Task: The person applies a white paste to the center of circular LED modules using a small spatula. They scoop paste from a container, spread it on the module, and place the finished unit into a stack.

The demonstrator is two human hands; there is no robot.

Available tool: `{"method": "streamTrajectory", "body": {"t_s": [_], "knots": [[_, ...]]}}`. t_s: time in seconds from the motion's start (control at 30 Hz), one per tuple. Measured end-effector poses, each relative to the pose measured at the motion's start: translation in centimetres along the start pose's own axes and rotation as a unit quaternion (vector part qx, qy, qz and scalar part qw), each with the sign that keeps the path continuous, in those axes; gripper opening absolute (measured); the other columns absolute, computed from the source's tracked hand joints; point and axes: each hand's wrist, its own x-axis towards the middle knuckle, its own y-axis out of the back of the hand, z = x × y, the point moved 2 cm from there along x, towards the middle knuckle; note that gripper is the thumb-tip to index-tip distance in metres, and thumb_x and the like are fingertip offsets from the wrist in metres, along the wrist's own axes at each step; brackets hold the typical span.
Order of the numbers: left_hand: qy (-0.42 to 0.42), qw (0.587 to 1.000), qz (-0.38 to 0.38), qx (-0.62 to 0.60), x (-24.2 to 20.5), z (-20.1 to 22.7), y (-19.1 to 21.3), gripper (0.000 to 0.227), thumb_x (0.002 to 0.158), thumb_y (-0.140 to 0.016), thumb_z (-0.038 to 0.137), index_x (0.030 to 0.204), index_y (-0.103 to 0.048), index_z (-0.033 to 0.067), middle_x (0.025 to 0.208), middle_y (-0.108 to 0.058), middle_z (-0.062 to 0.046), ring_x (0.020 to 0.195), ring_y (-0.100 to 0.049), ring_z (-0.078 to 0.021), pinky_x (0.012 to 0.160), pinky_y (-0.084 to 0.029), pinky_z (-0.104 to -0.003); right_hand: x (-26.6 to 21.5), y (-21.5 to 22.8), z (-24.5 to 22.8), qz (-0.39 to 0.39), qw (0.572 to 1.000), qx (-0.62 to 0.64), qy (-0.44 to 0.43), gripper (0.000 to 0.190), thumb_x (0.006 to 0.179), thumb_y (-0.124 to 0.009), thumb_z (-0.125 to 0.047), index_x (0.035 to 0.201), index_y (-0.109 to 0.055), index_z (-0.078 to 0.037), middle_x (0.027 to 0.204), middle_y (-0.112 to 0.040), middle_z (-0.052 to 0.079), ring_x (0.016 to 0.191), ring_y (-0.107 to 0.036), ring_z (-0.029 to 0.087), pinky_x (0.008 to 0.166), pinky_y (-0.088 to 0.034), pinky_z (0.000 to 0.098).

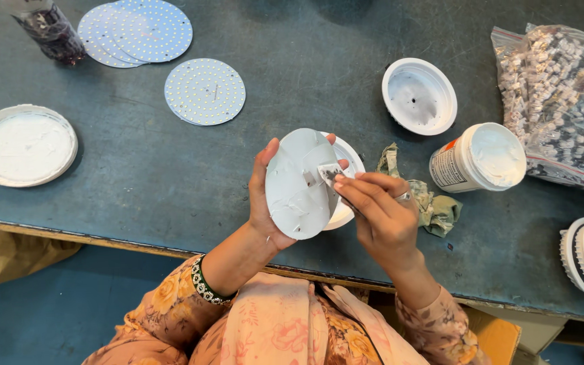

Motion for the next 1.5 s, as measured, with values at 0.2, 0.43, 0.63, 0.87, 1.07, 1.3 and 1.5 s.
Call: {"method": "streamTrajectory", "body": {"t_s": [0.2,0.43,0.63,0.87,1.07,1.3,1.5], "knots": [[-0.042,0.996,0.078,0.019,0.1,0.1,0.2,0.083,0.092,-0.056,0.065,0.147,-0.050,0.0035,0.132,-0.063,-0.016,0.119,-0.066,-0.0290,0.099,-0.055,-0.047,-1.8,-0.3,-0.8,-0.020,0.999,0.033,-0.026,0.033,0.082,-0.076,0.004,0.114,-0.074,-0.005,0.116,-0.076,0.003,0.102,-0.067,0.022,0.089,-0.051,0.0332],[-0.048,0.995,0.081,0.010,0.1,0.4,0.6,0.083,0.091,-0.058,0.065,0.146,-0.051,0.0028,0.125,-0.066,-0.022,0.116,-0.067,-0.0281,0.099,-0.058,-0.047,-4.7,0.0,-3.2,-0.035,0.996,0.039,-0.067,0.035,0.080,-0.075,0.004,0.114,-0.074,-0.006,0.114,-0.076,0.002,0.100,-0.067,0.022,0.087,-0.048,0.0330],[-0.052,0.996,0.074,0.016,0.5,1.6,1.2,0.084,0.089,-0.057,0.067,0.146,-0.052,0.0050,0.123,-0.068,-0.024,0.108,-0.070,-0.0279,0.092,-0.060,-0.043,-5.8,1.0,-3.2,0.005,0.994,0.050,-0.093,0.034,0.084,-0.073,0.006,0.115,-0.073,-0.009,0.110,-0.077,0.003,0.103,-0.069,0.023,0.088,-0.051,0.0318],[-0.048,0.995,0.009,0.086,-0.1,-1.0,0.6,0.093,0.092,-0.057,0.064,0.161,-0.035,0.0064,0.142,-0.057,-0.018,0.128,-0.060,-0.0242,0.108,-0.052,-0.038,-1.6,1.2,-0.4,0.038,0.991,0.041,-0.119,0.033,0.087,-0.077,0.005,0.117,-0.073,-0.008,0.106,-0.075,0.006,0.108,-0.068,0.028,0.091,-0.054,0.0350],[-0.103,0.991,0.009,0.089,-0.1,-1.9,0.8,0.094,0.094,-0.055,0.062,0.166,-0.029,0.0072,0.144,-0.055,-0.015,0.136,-0.054,-0.0224,0.112,-0.049,-0.038,0.5,-0.6,-3.6,0.020,0.998,0.032,-0.053,0.039,0.079,-0.076,0.006,0.116,-0.073,-0.004,0.108,-0.076,0.009,0.104,-0.071,0.026,0.087,-0.052,0.0365],[-0.114,0.990,0.006,0.083,0.6,-0.9,0.7,0.094,0.095,-0.051,0.063,0.166,-0.026,0.0058,0.145,-0.053,-0.018,0.138,-0.052,-0.0261,0.114,-0.045,-0.045,-0.6,1.9,-3.0,0.078,0.995,-0.002,-0.069,0.033,0.089,-0.074,0.006,0.120,-0.072,-0.006,0.116,-0.076,0.003,0.111,-0.067,0.024,0.093,-0.053,0.0347],[-0.094,0.991,-0.020,0.089,0.5,-1.3,0.0,0.096,0.097,-0.049,0.064,0.167,-0.025,0.0028,0.149,-0.051,-0.021,0.141,-0.050,-0.0287,0.120,-0.043,-0.043,0.3,0.4,-0.9,0.048,0.997,-0.025,-0.053,0.033,0.085,-0.077,0.002,0.115,-0.073,-0.010,0.114,-0.076,0.001,0.113,-0.068,0.026,0.092,-0.046,0.0373]]}}
